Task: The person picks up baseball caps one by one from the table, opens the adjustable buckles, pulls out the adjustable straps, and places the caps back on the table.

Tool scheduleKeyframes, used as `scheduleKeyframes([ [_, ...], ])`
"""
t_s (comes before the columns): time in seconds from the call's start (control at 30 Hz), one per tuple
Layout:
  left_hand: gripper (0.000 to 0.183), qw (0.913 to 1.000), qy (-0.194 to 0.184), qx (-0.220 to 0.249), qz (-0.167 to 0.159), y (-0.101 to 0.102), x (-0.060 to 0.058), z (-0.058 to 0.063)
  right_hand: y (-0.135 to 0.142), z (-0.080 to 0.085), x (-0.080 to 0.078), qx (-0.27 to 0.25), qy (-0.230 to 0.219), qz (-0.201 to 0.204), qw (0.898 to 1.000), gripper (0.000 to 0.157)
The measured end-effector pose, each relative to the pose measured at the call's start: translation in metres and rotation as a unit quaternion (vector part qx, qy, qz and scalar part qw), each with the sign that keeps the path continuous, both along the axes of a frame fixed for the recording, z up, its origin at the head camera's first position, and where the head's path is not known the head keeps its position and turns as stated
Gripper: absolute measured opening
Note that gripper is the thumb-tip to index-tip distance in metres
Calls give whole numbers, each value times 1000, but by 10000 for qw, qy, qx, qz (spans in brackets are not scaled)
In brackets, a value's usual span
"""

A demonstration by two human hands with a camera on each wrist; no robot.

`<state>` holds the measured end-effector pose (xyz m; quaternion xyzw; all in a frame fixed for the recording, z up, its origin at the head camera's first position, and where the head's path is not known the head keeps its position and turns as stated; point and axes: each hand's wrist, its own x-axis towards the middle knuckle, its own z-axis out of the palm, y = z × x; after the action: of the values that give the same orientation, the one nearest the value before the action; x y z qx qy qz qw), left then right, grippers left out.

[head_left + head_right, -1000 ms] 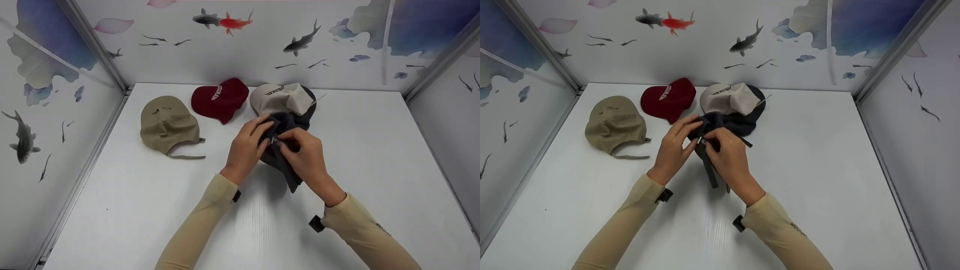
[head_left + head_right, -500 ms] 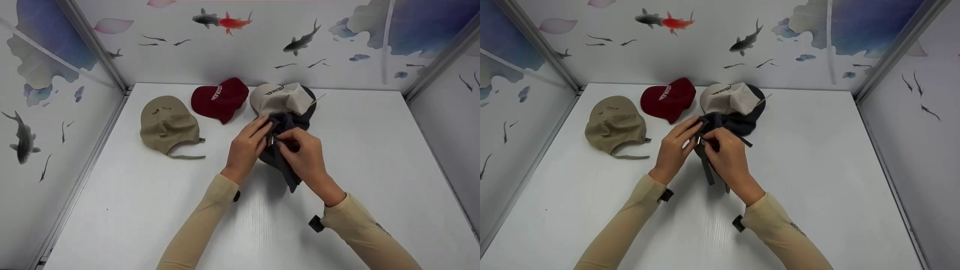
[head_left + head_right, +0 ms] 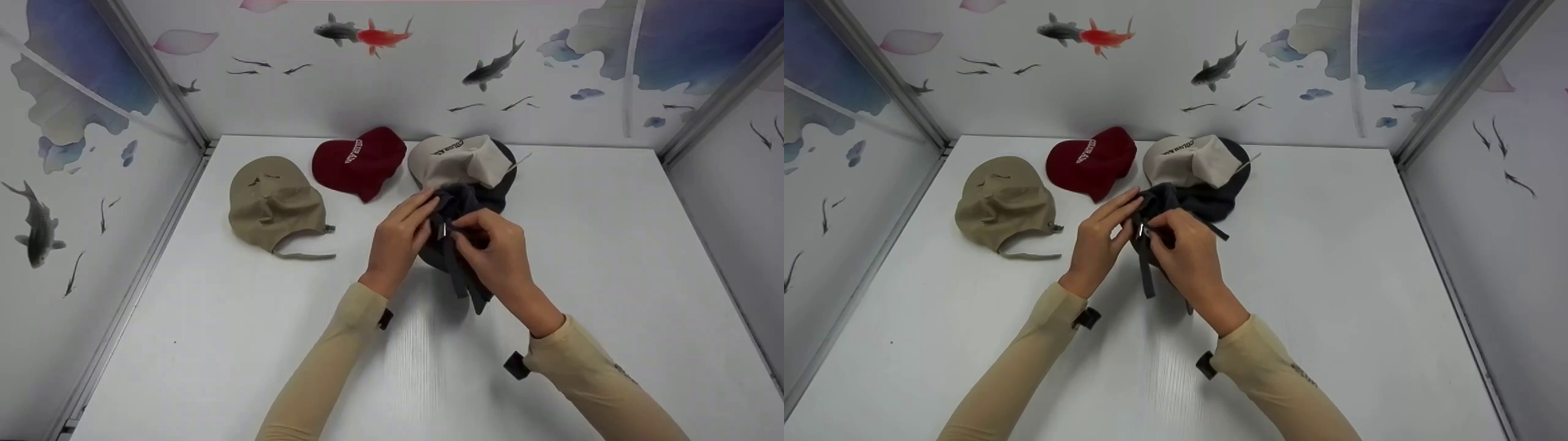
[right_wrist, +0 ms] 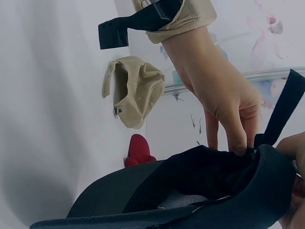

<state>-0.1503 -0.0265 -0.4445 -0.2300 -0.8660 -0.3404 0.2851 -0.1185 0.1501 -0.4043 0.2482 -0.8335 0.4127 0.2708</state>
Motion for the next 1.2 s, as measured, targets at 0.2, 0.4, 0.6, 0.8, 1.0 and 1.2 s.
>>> scheduleKeyframes([
  [0.2,34,9993,-209,317,-24,-2,-2,0,0,1,0,-31,29,66,10000,15],
  [0.4,33,9960,-494,733,-114,-4,-3,2,0,1,0,-47,29,105,9999,15],
  [0.6,33,9905,-765,1124,-190,-8,-7,2,1,0,1,-112,39,148,9998,15],
  [0.8,31,9874,-896,1298,-89,-12,-10,1,2,-1,1,-206,66,195,9996,16],
  [1.0,32,9857,-940,1398,39,-14,-12,0,2,-2,1,-285,91,240,9993,17],
  [1.2,44,9960,-518,728,-14,-12,-5,2,2,0,1,-193,38,194,9996,16],
])
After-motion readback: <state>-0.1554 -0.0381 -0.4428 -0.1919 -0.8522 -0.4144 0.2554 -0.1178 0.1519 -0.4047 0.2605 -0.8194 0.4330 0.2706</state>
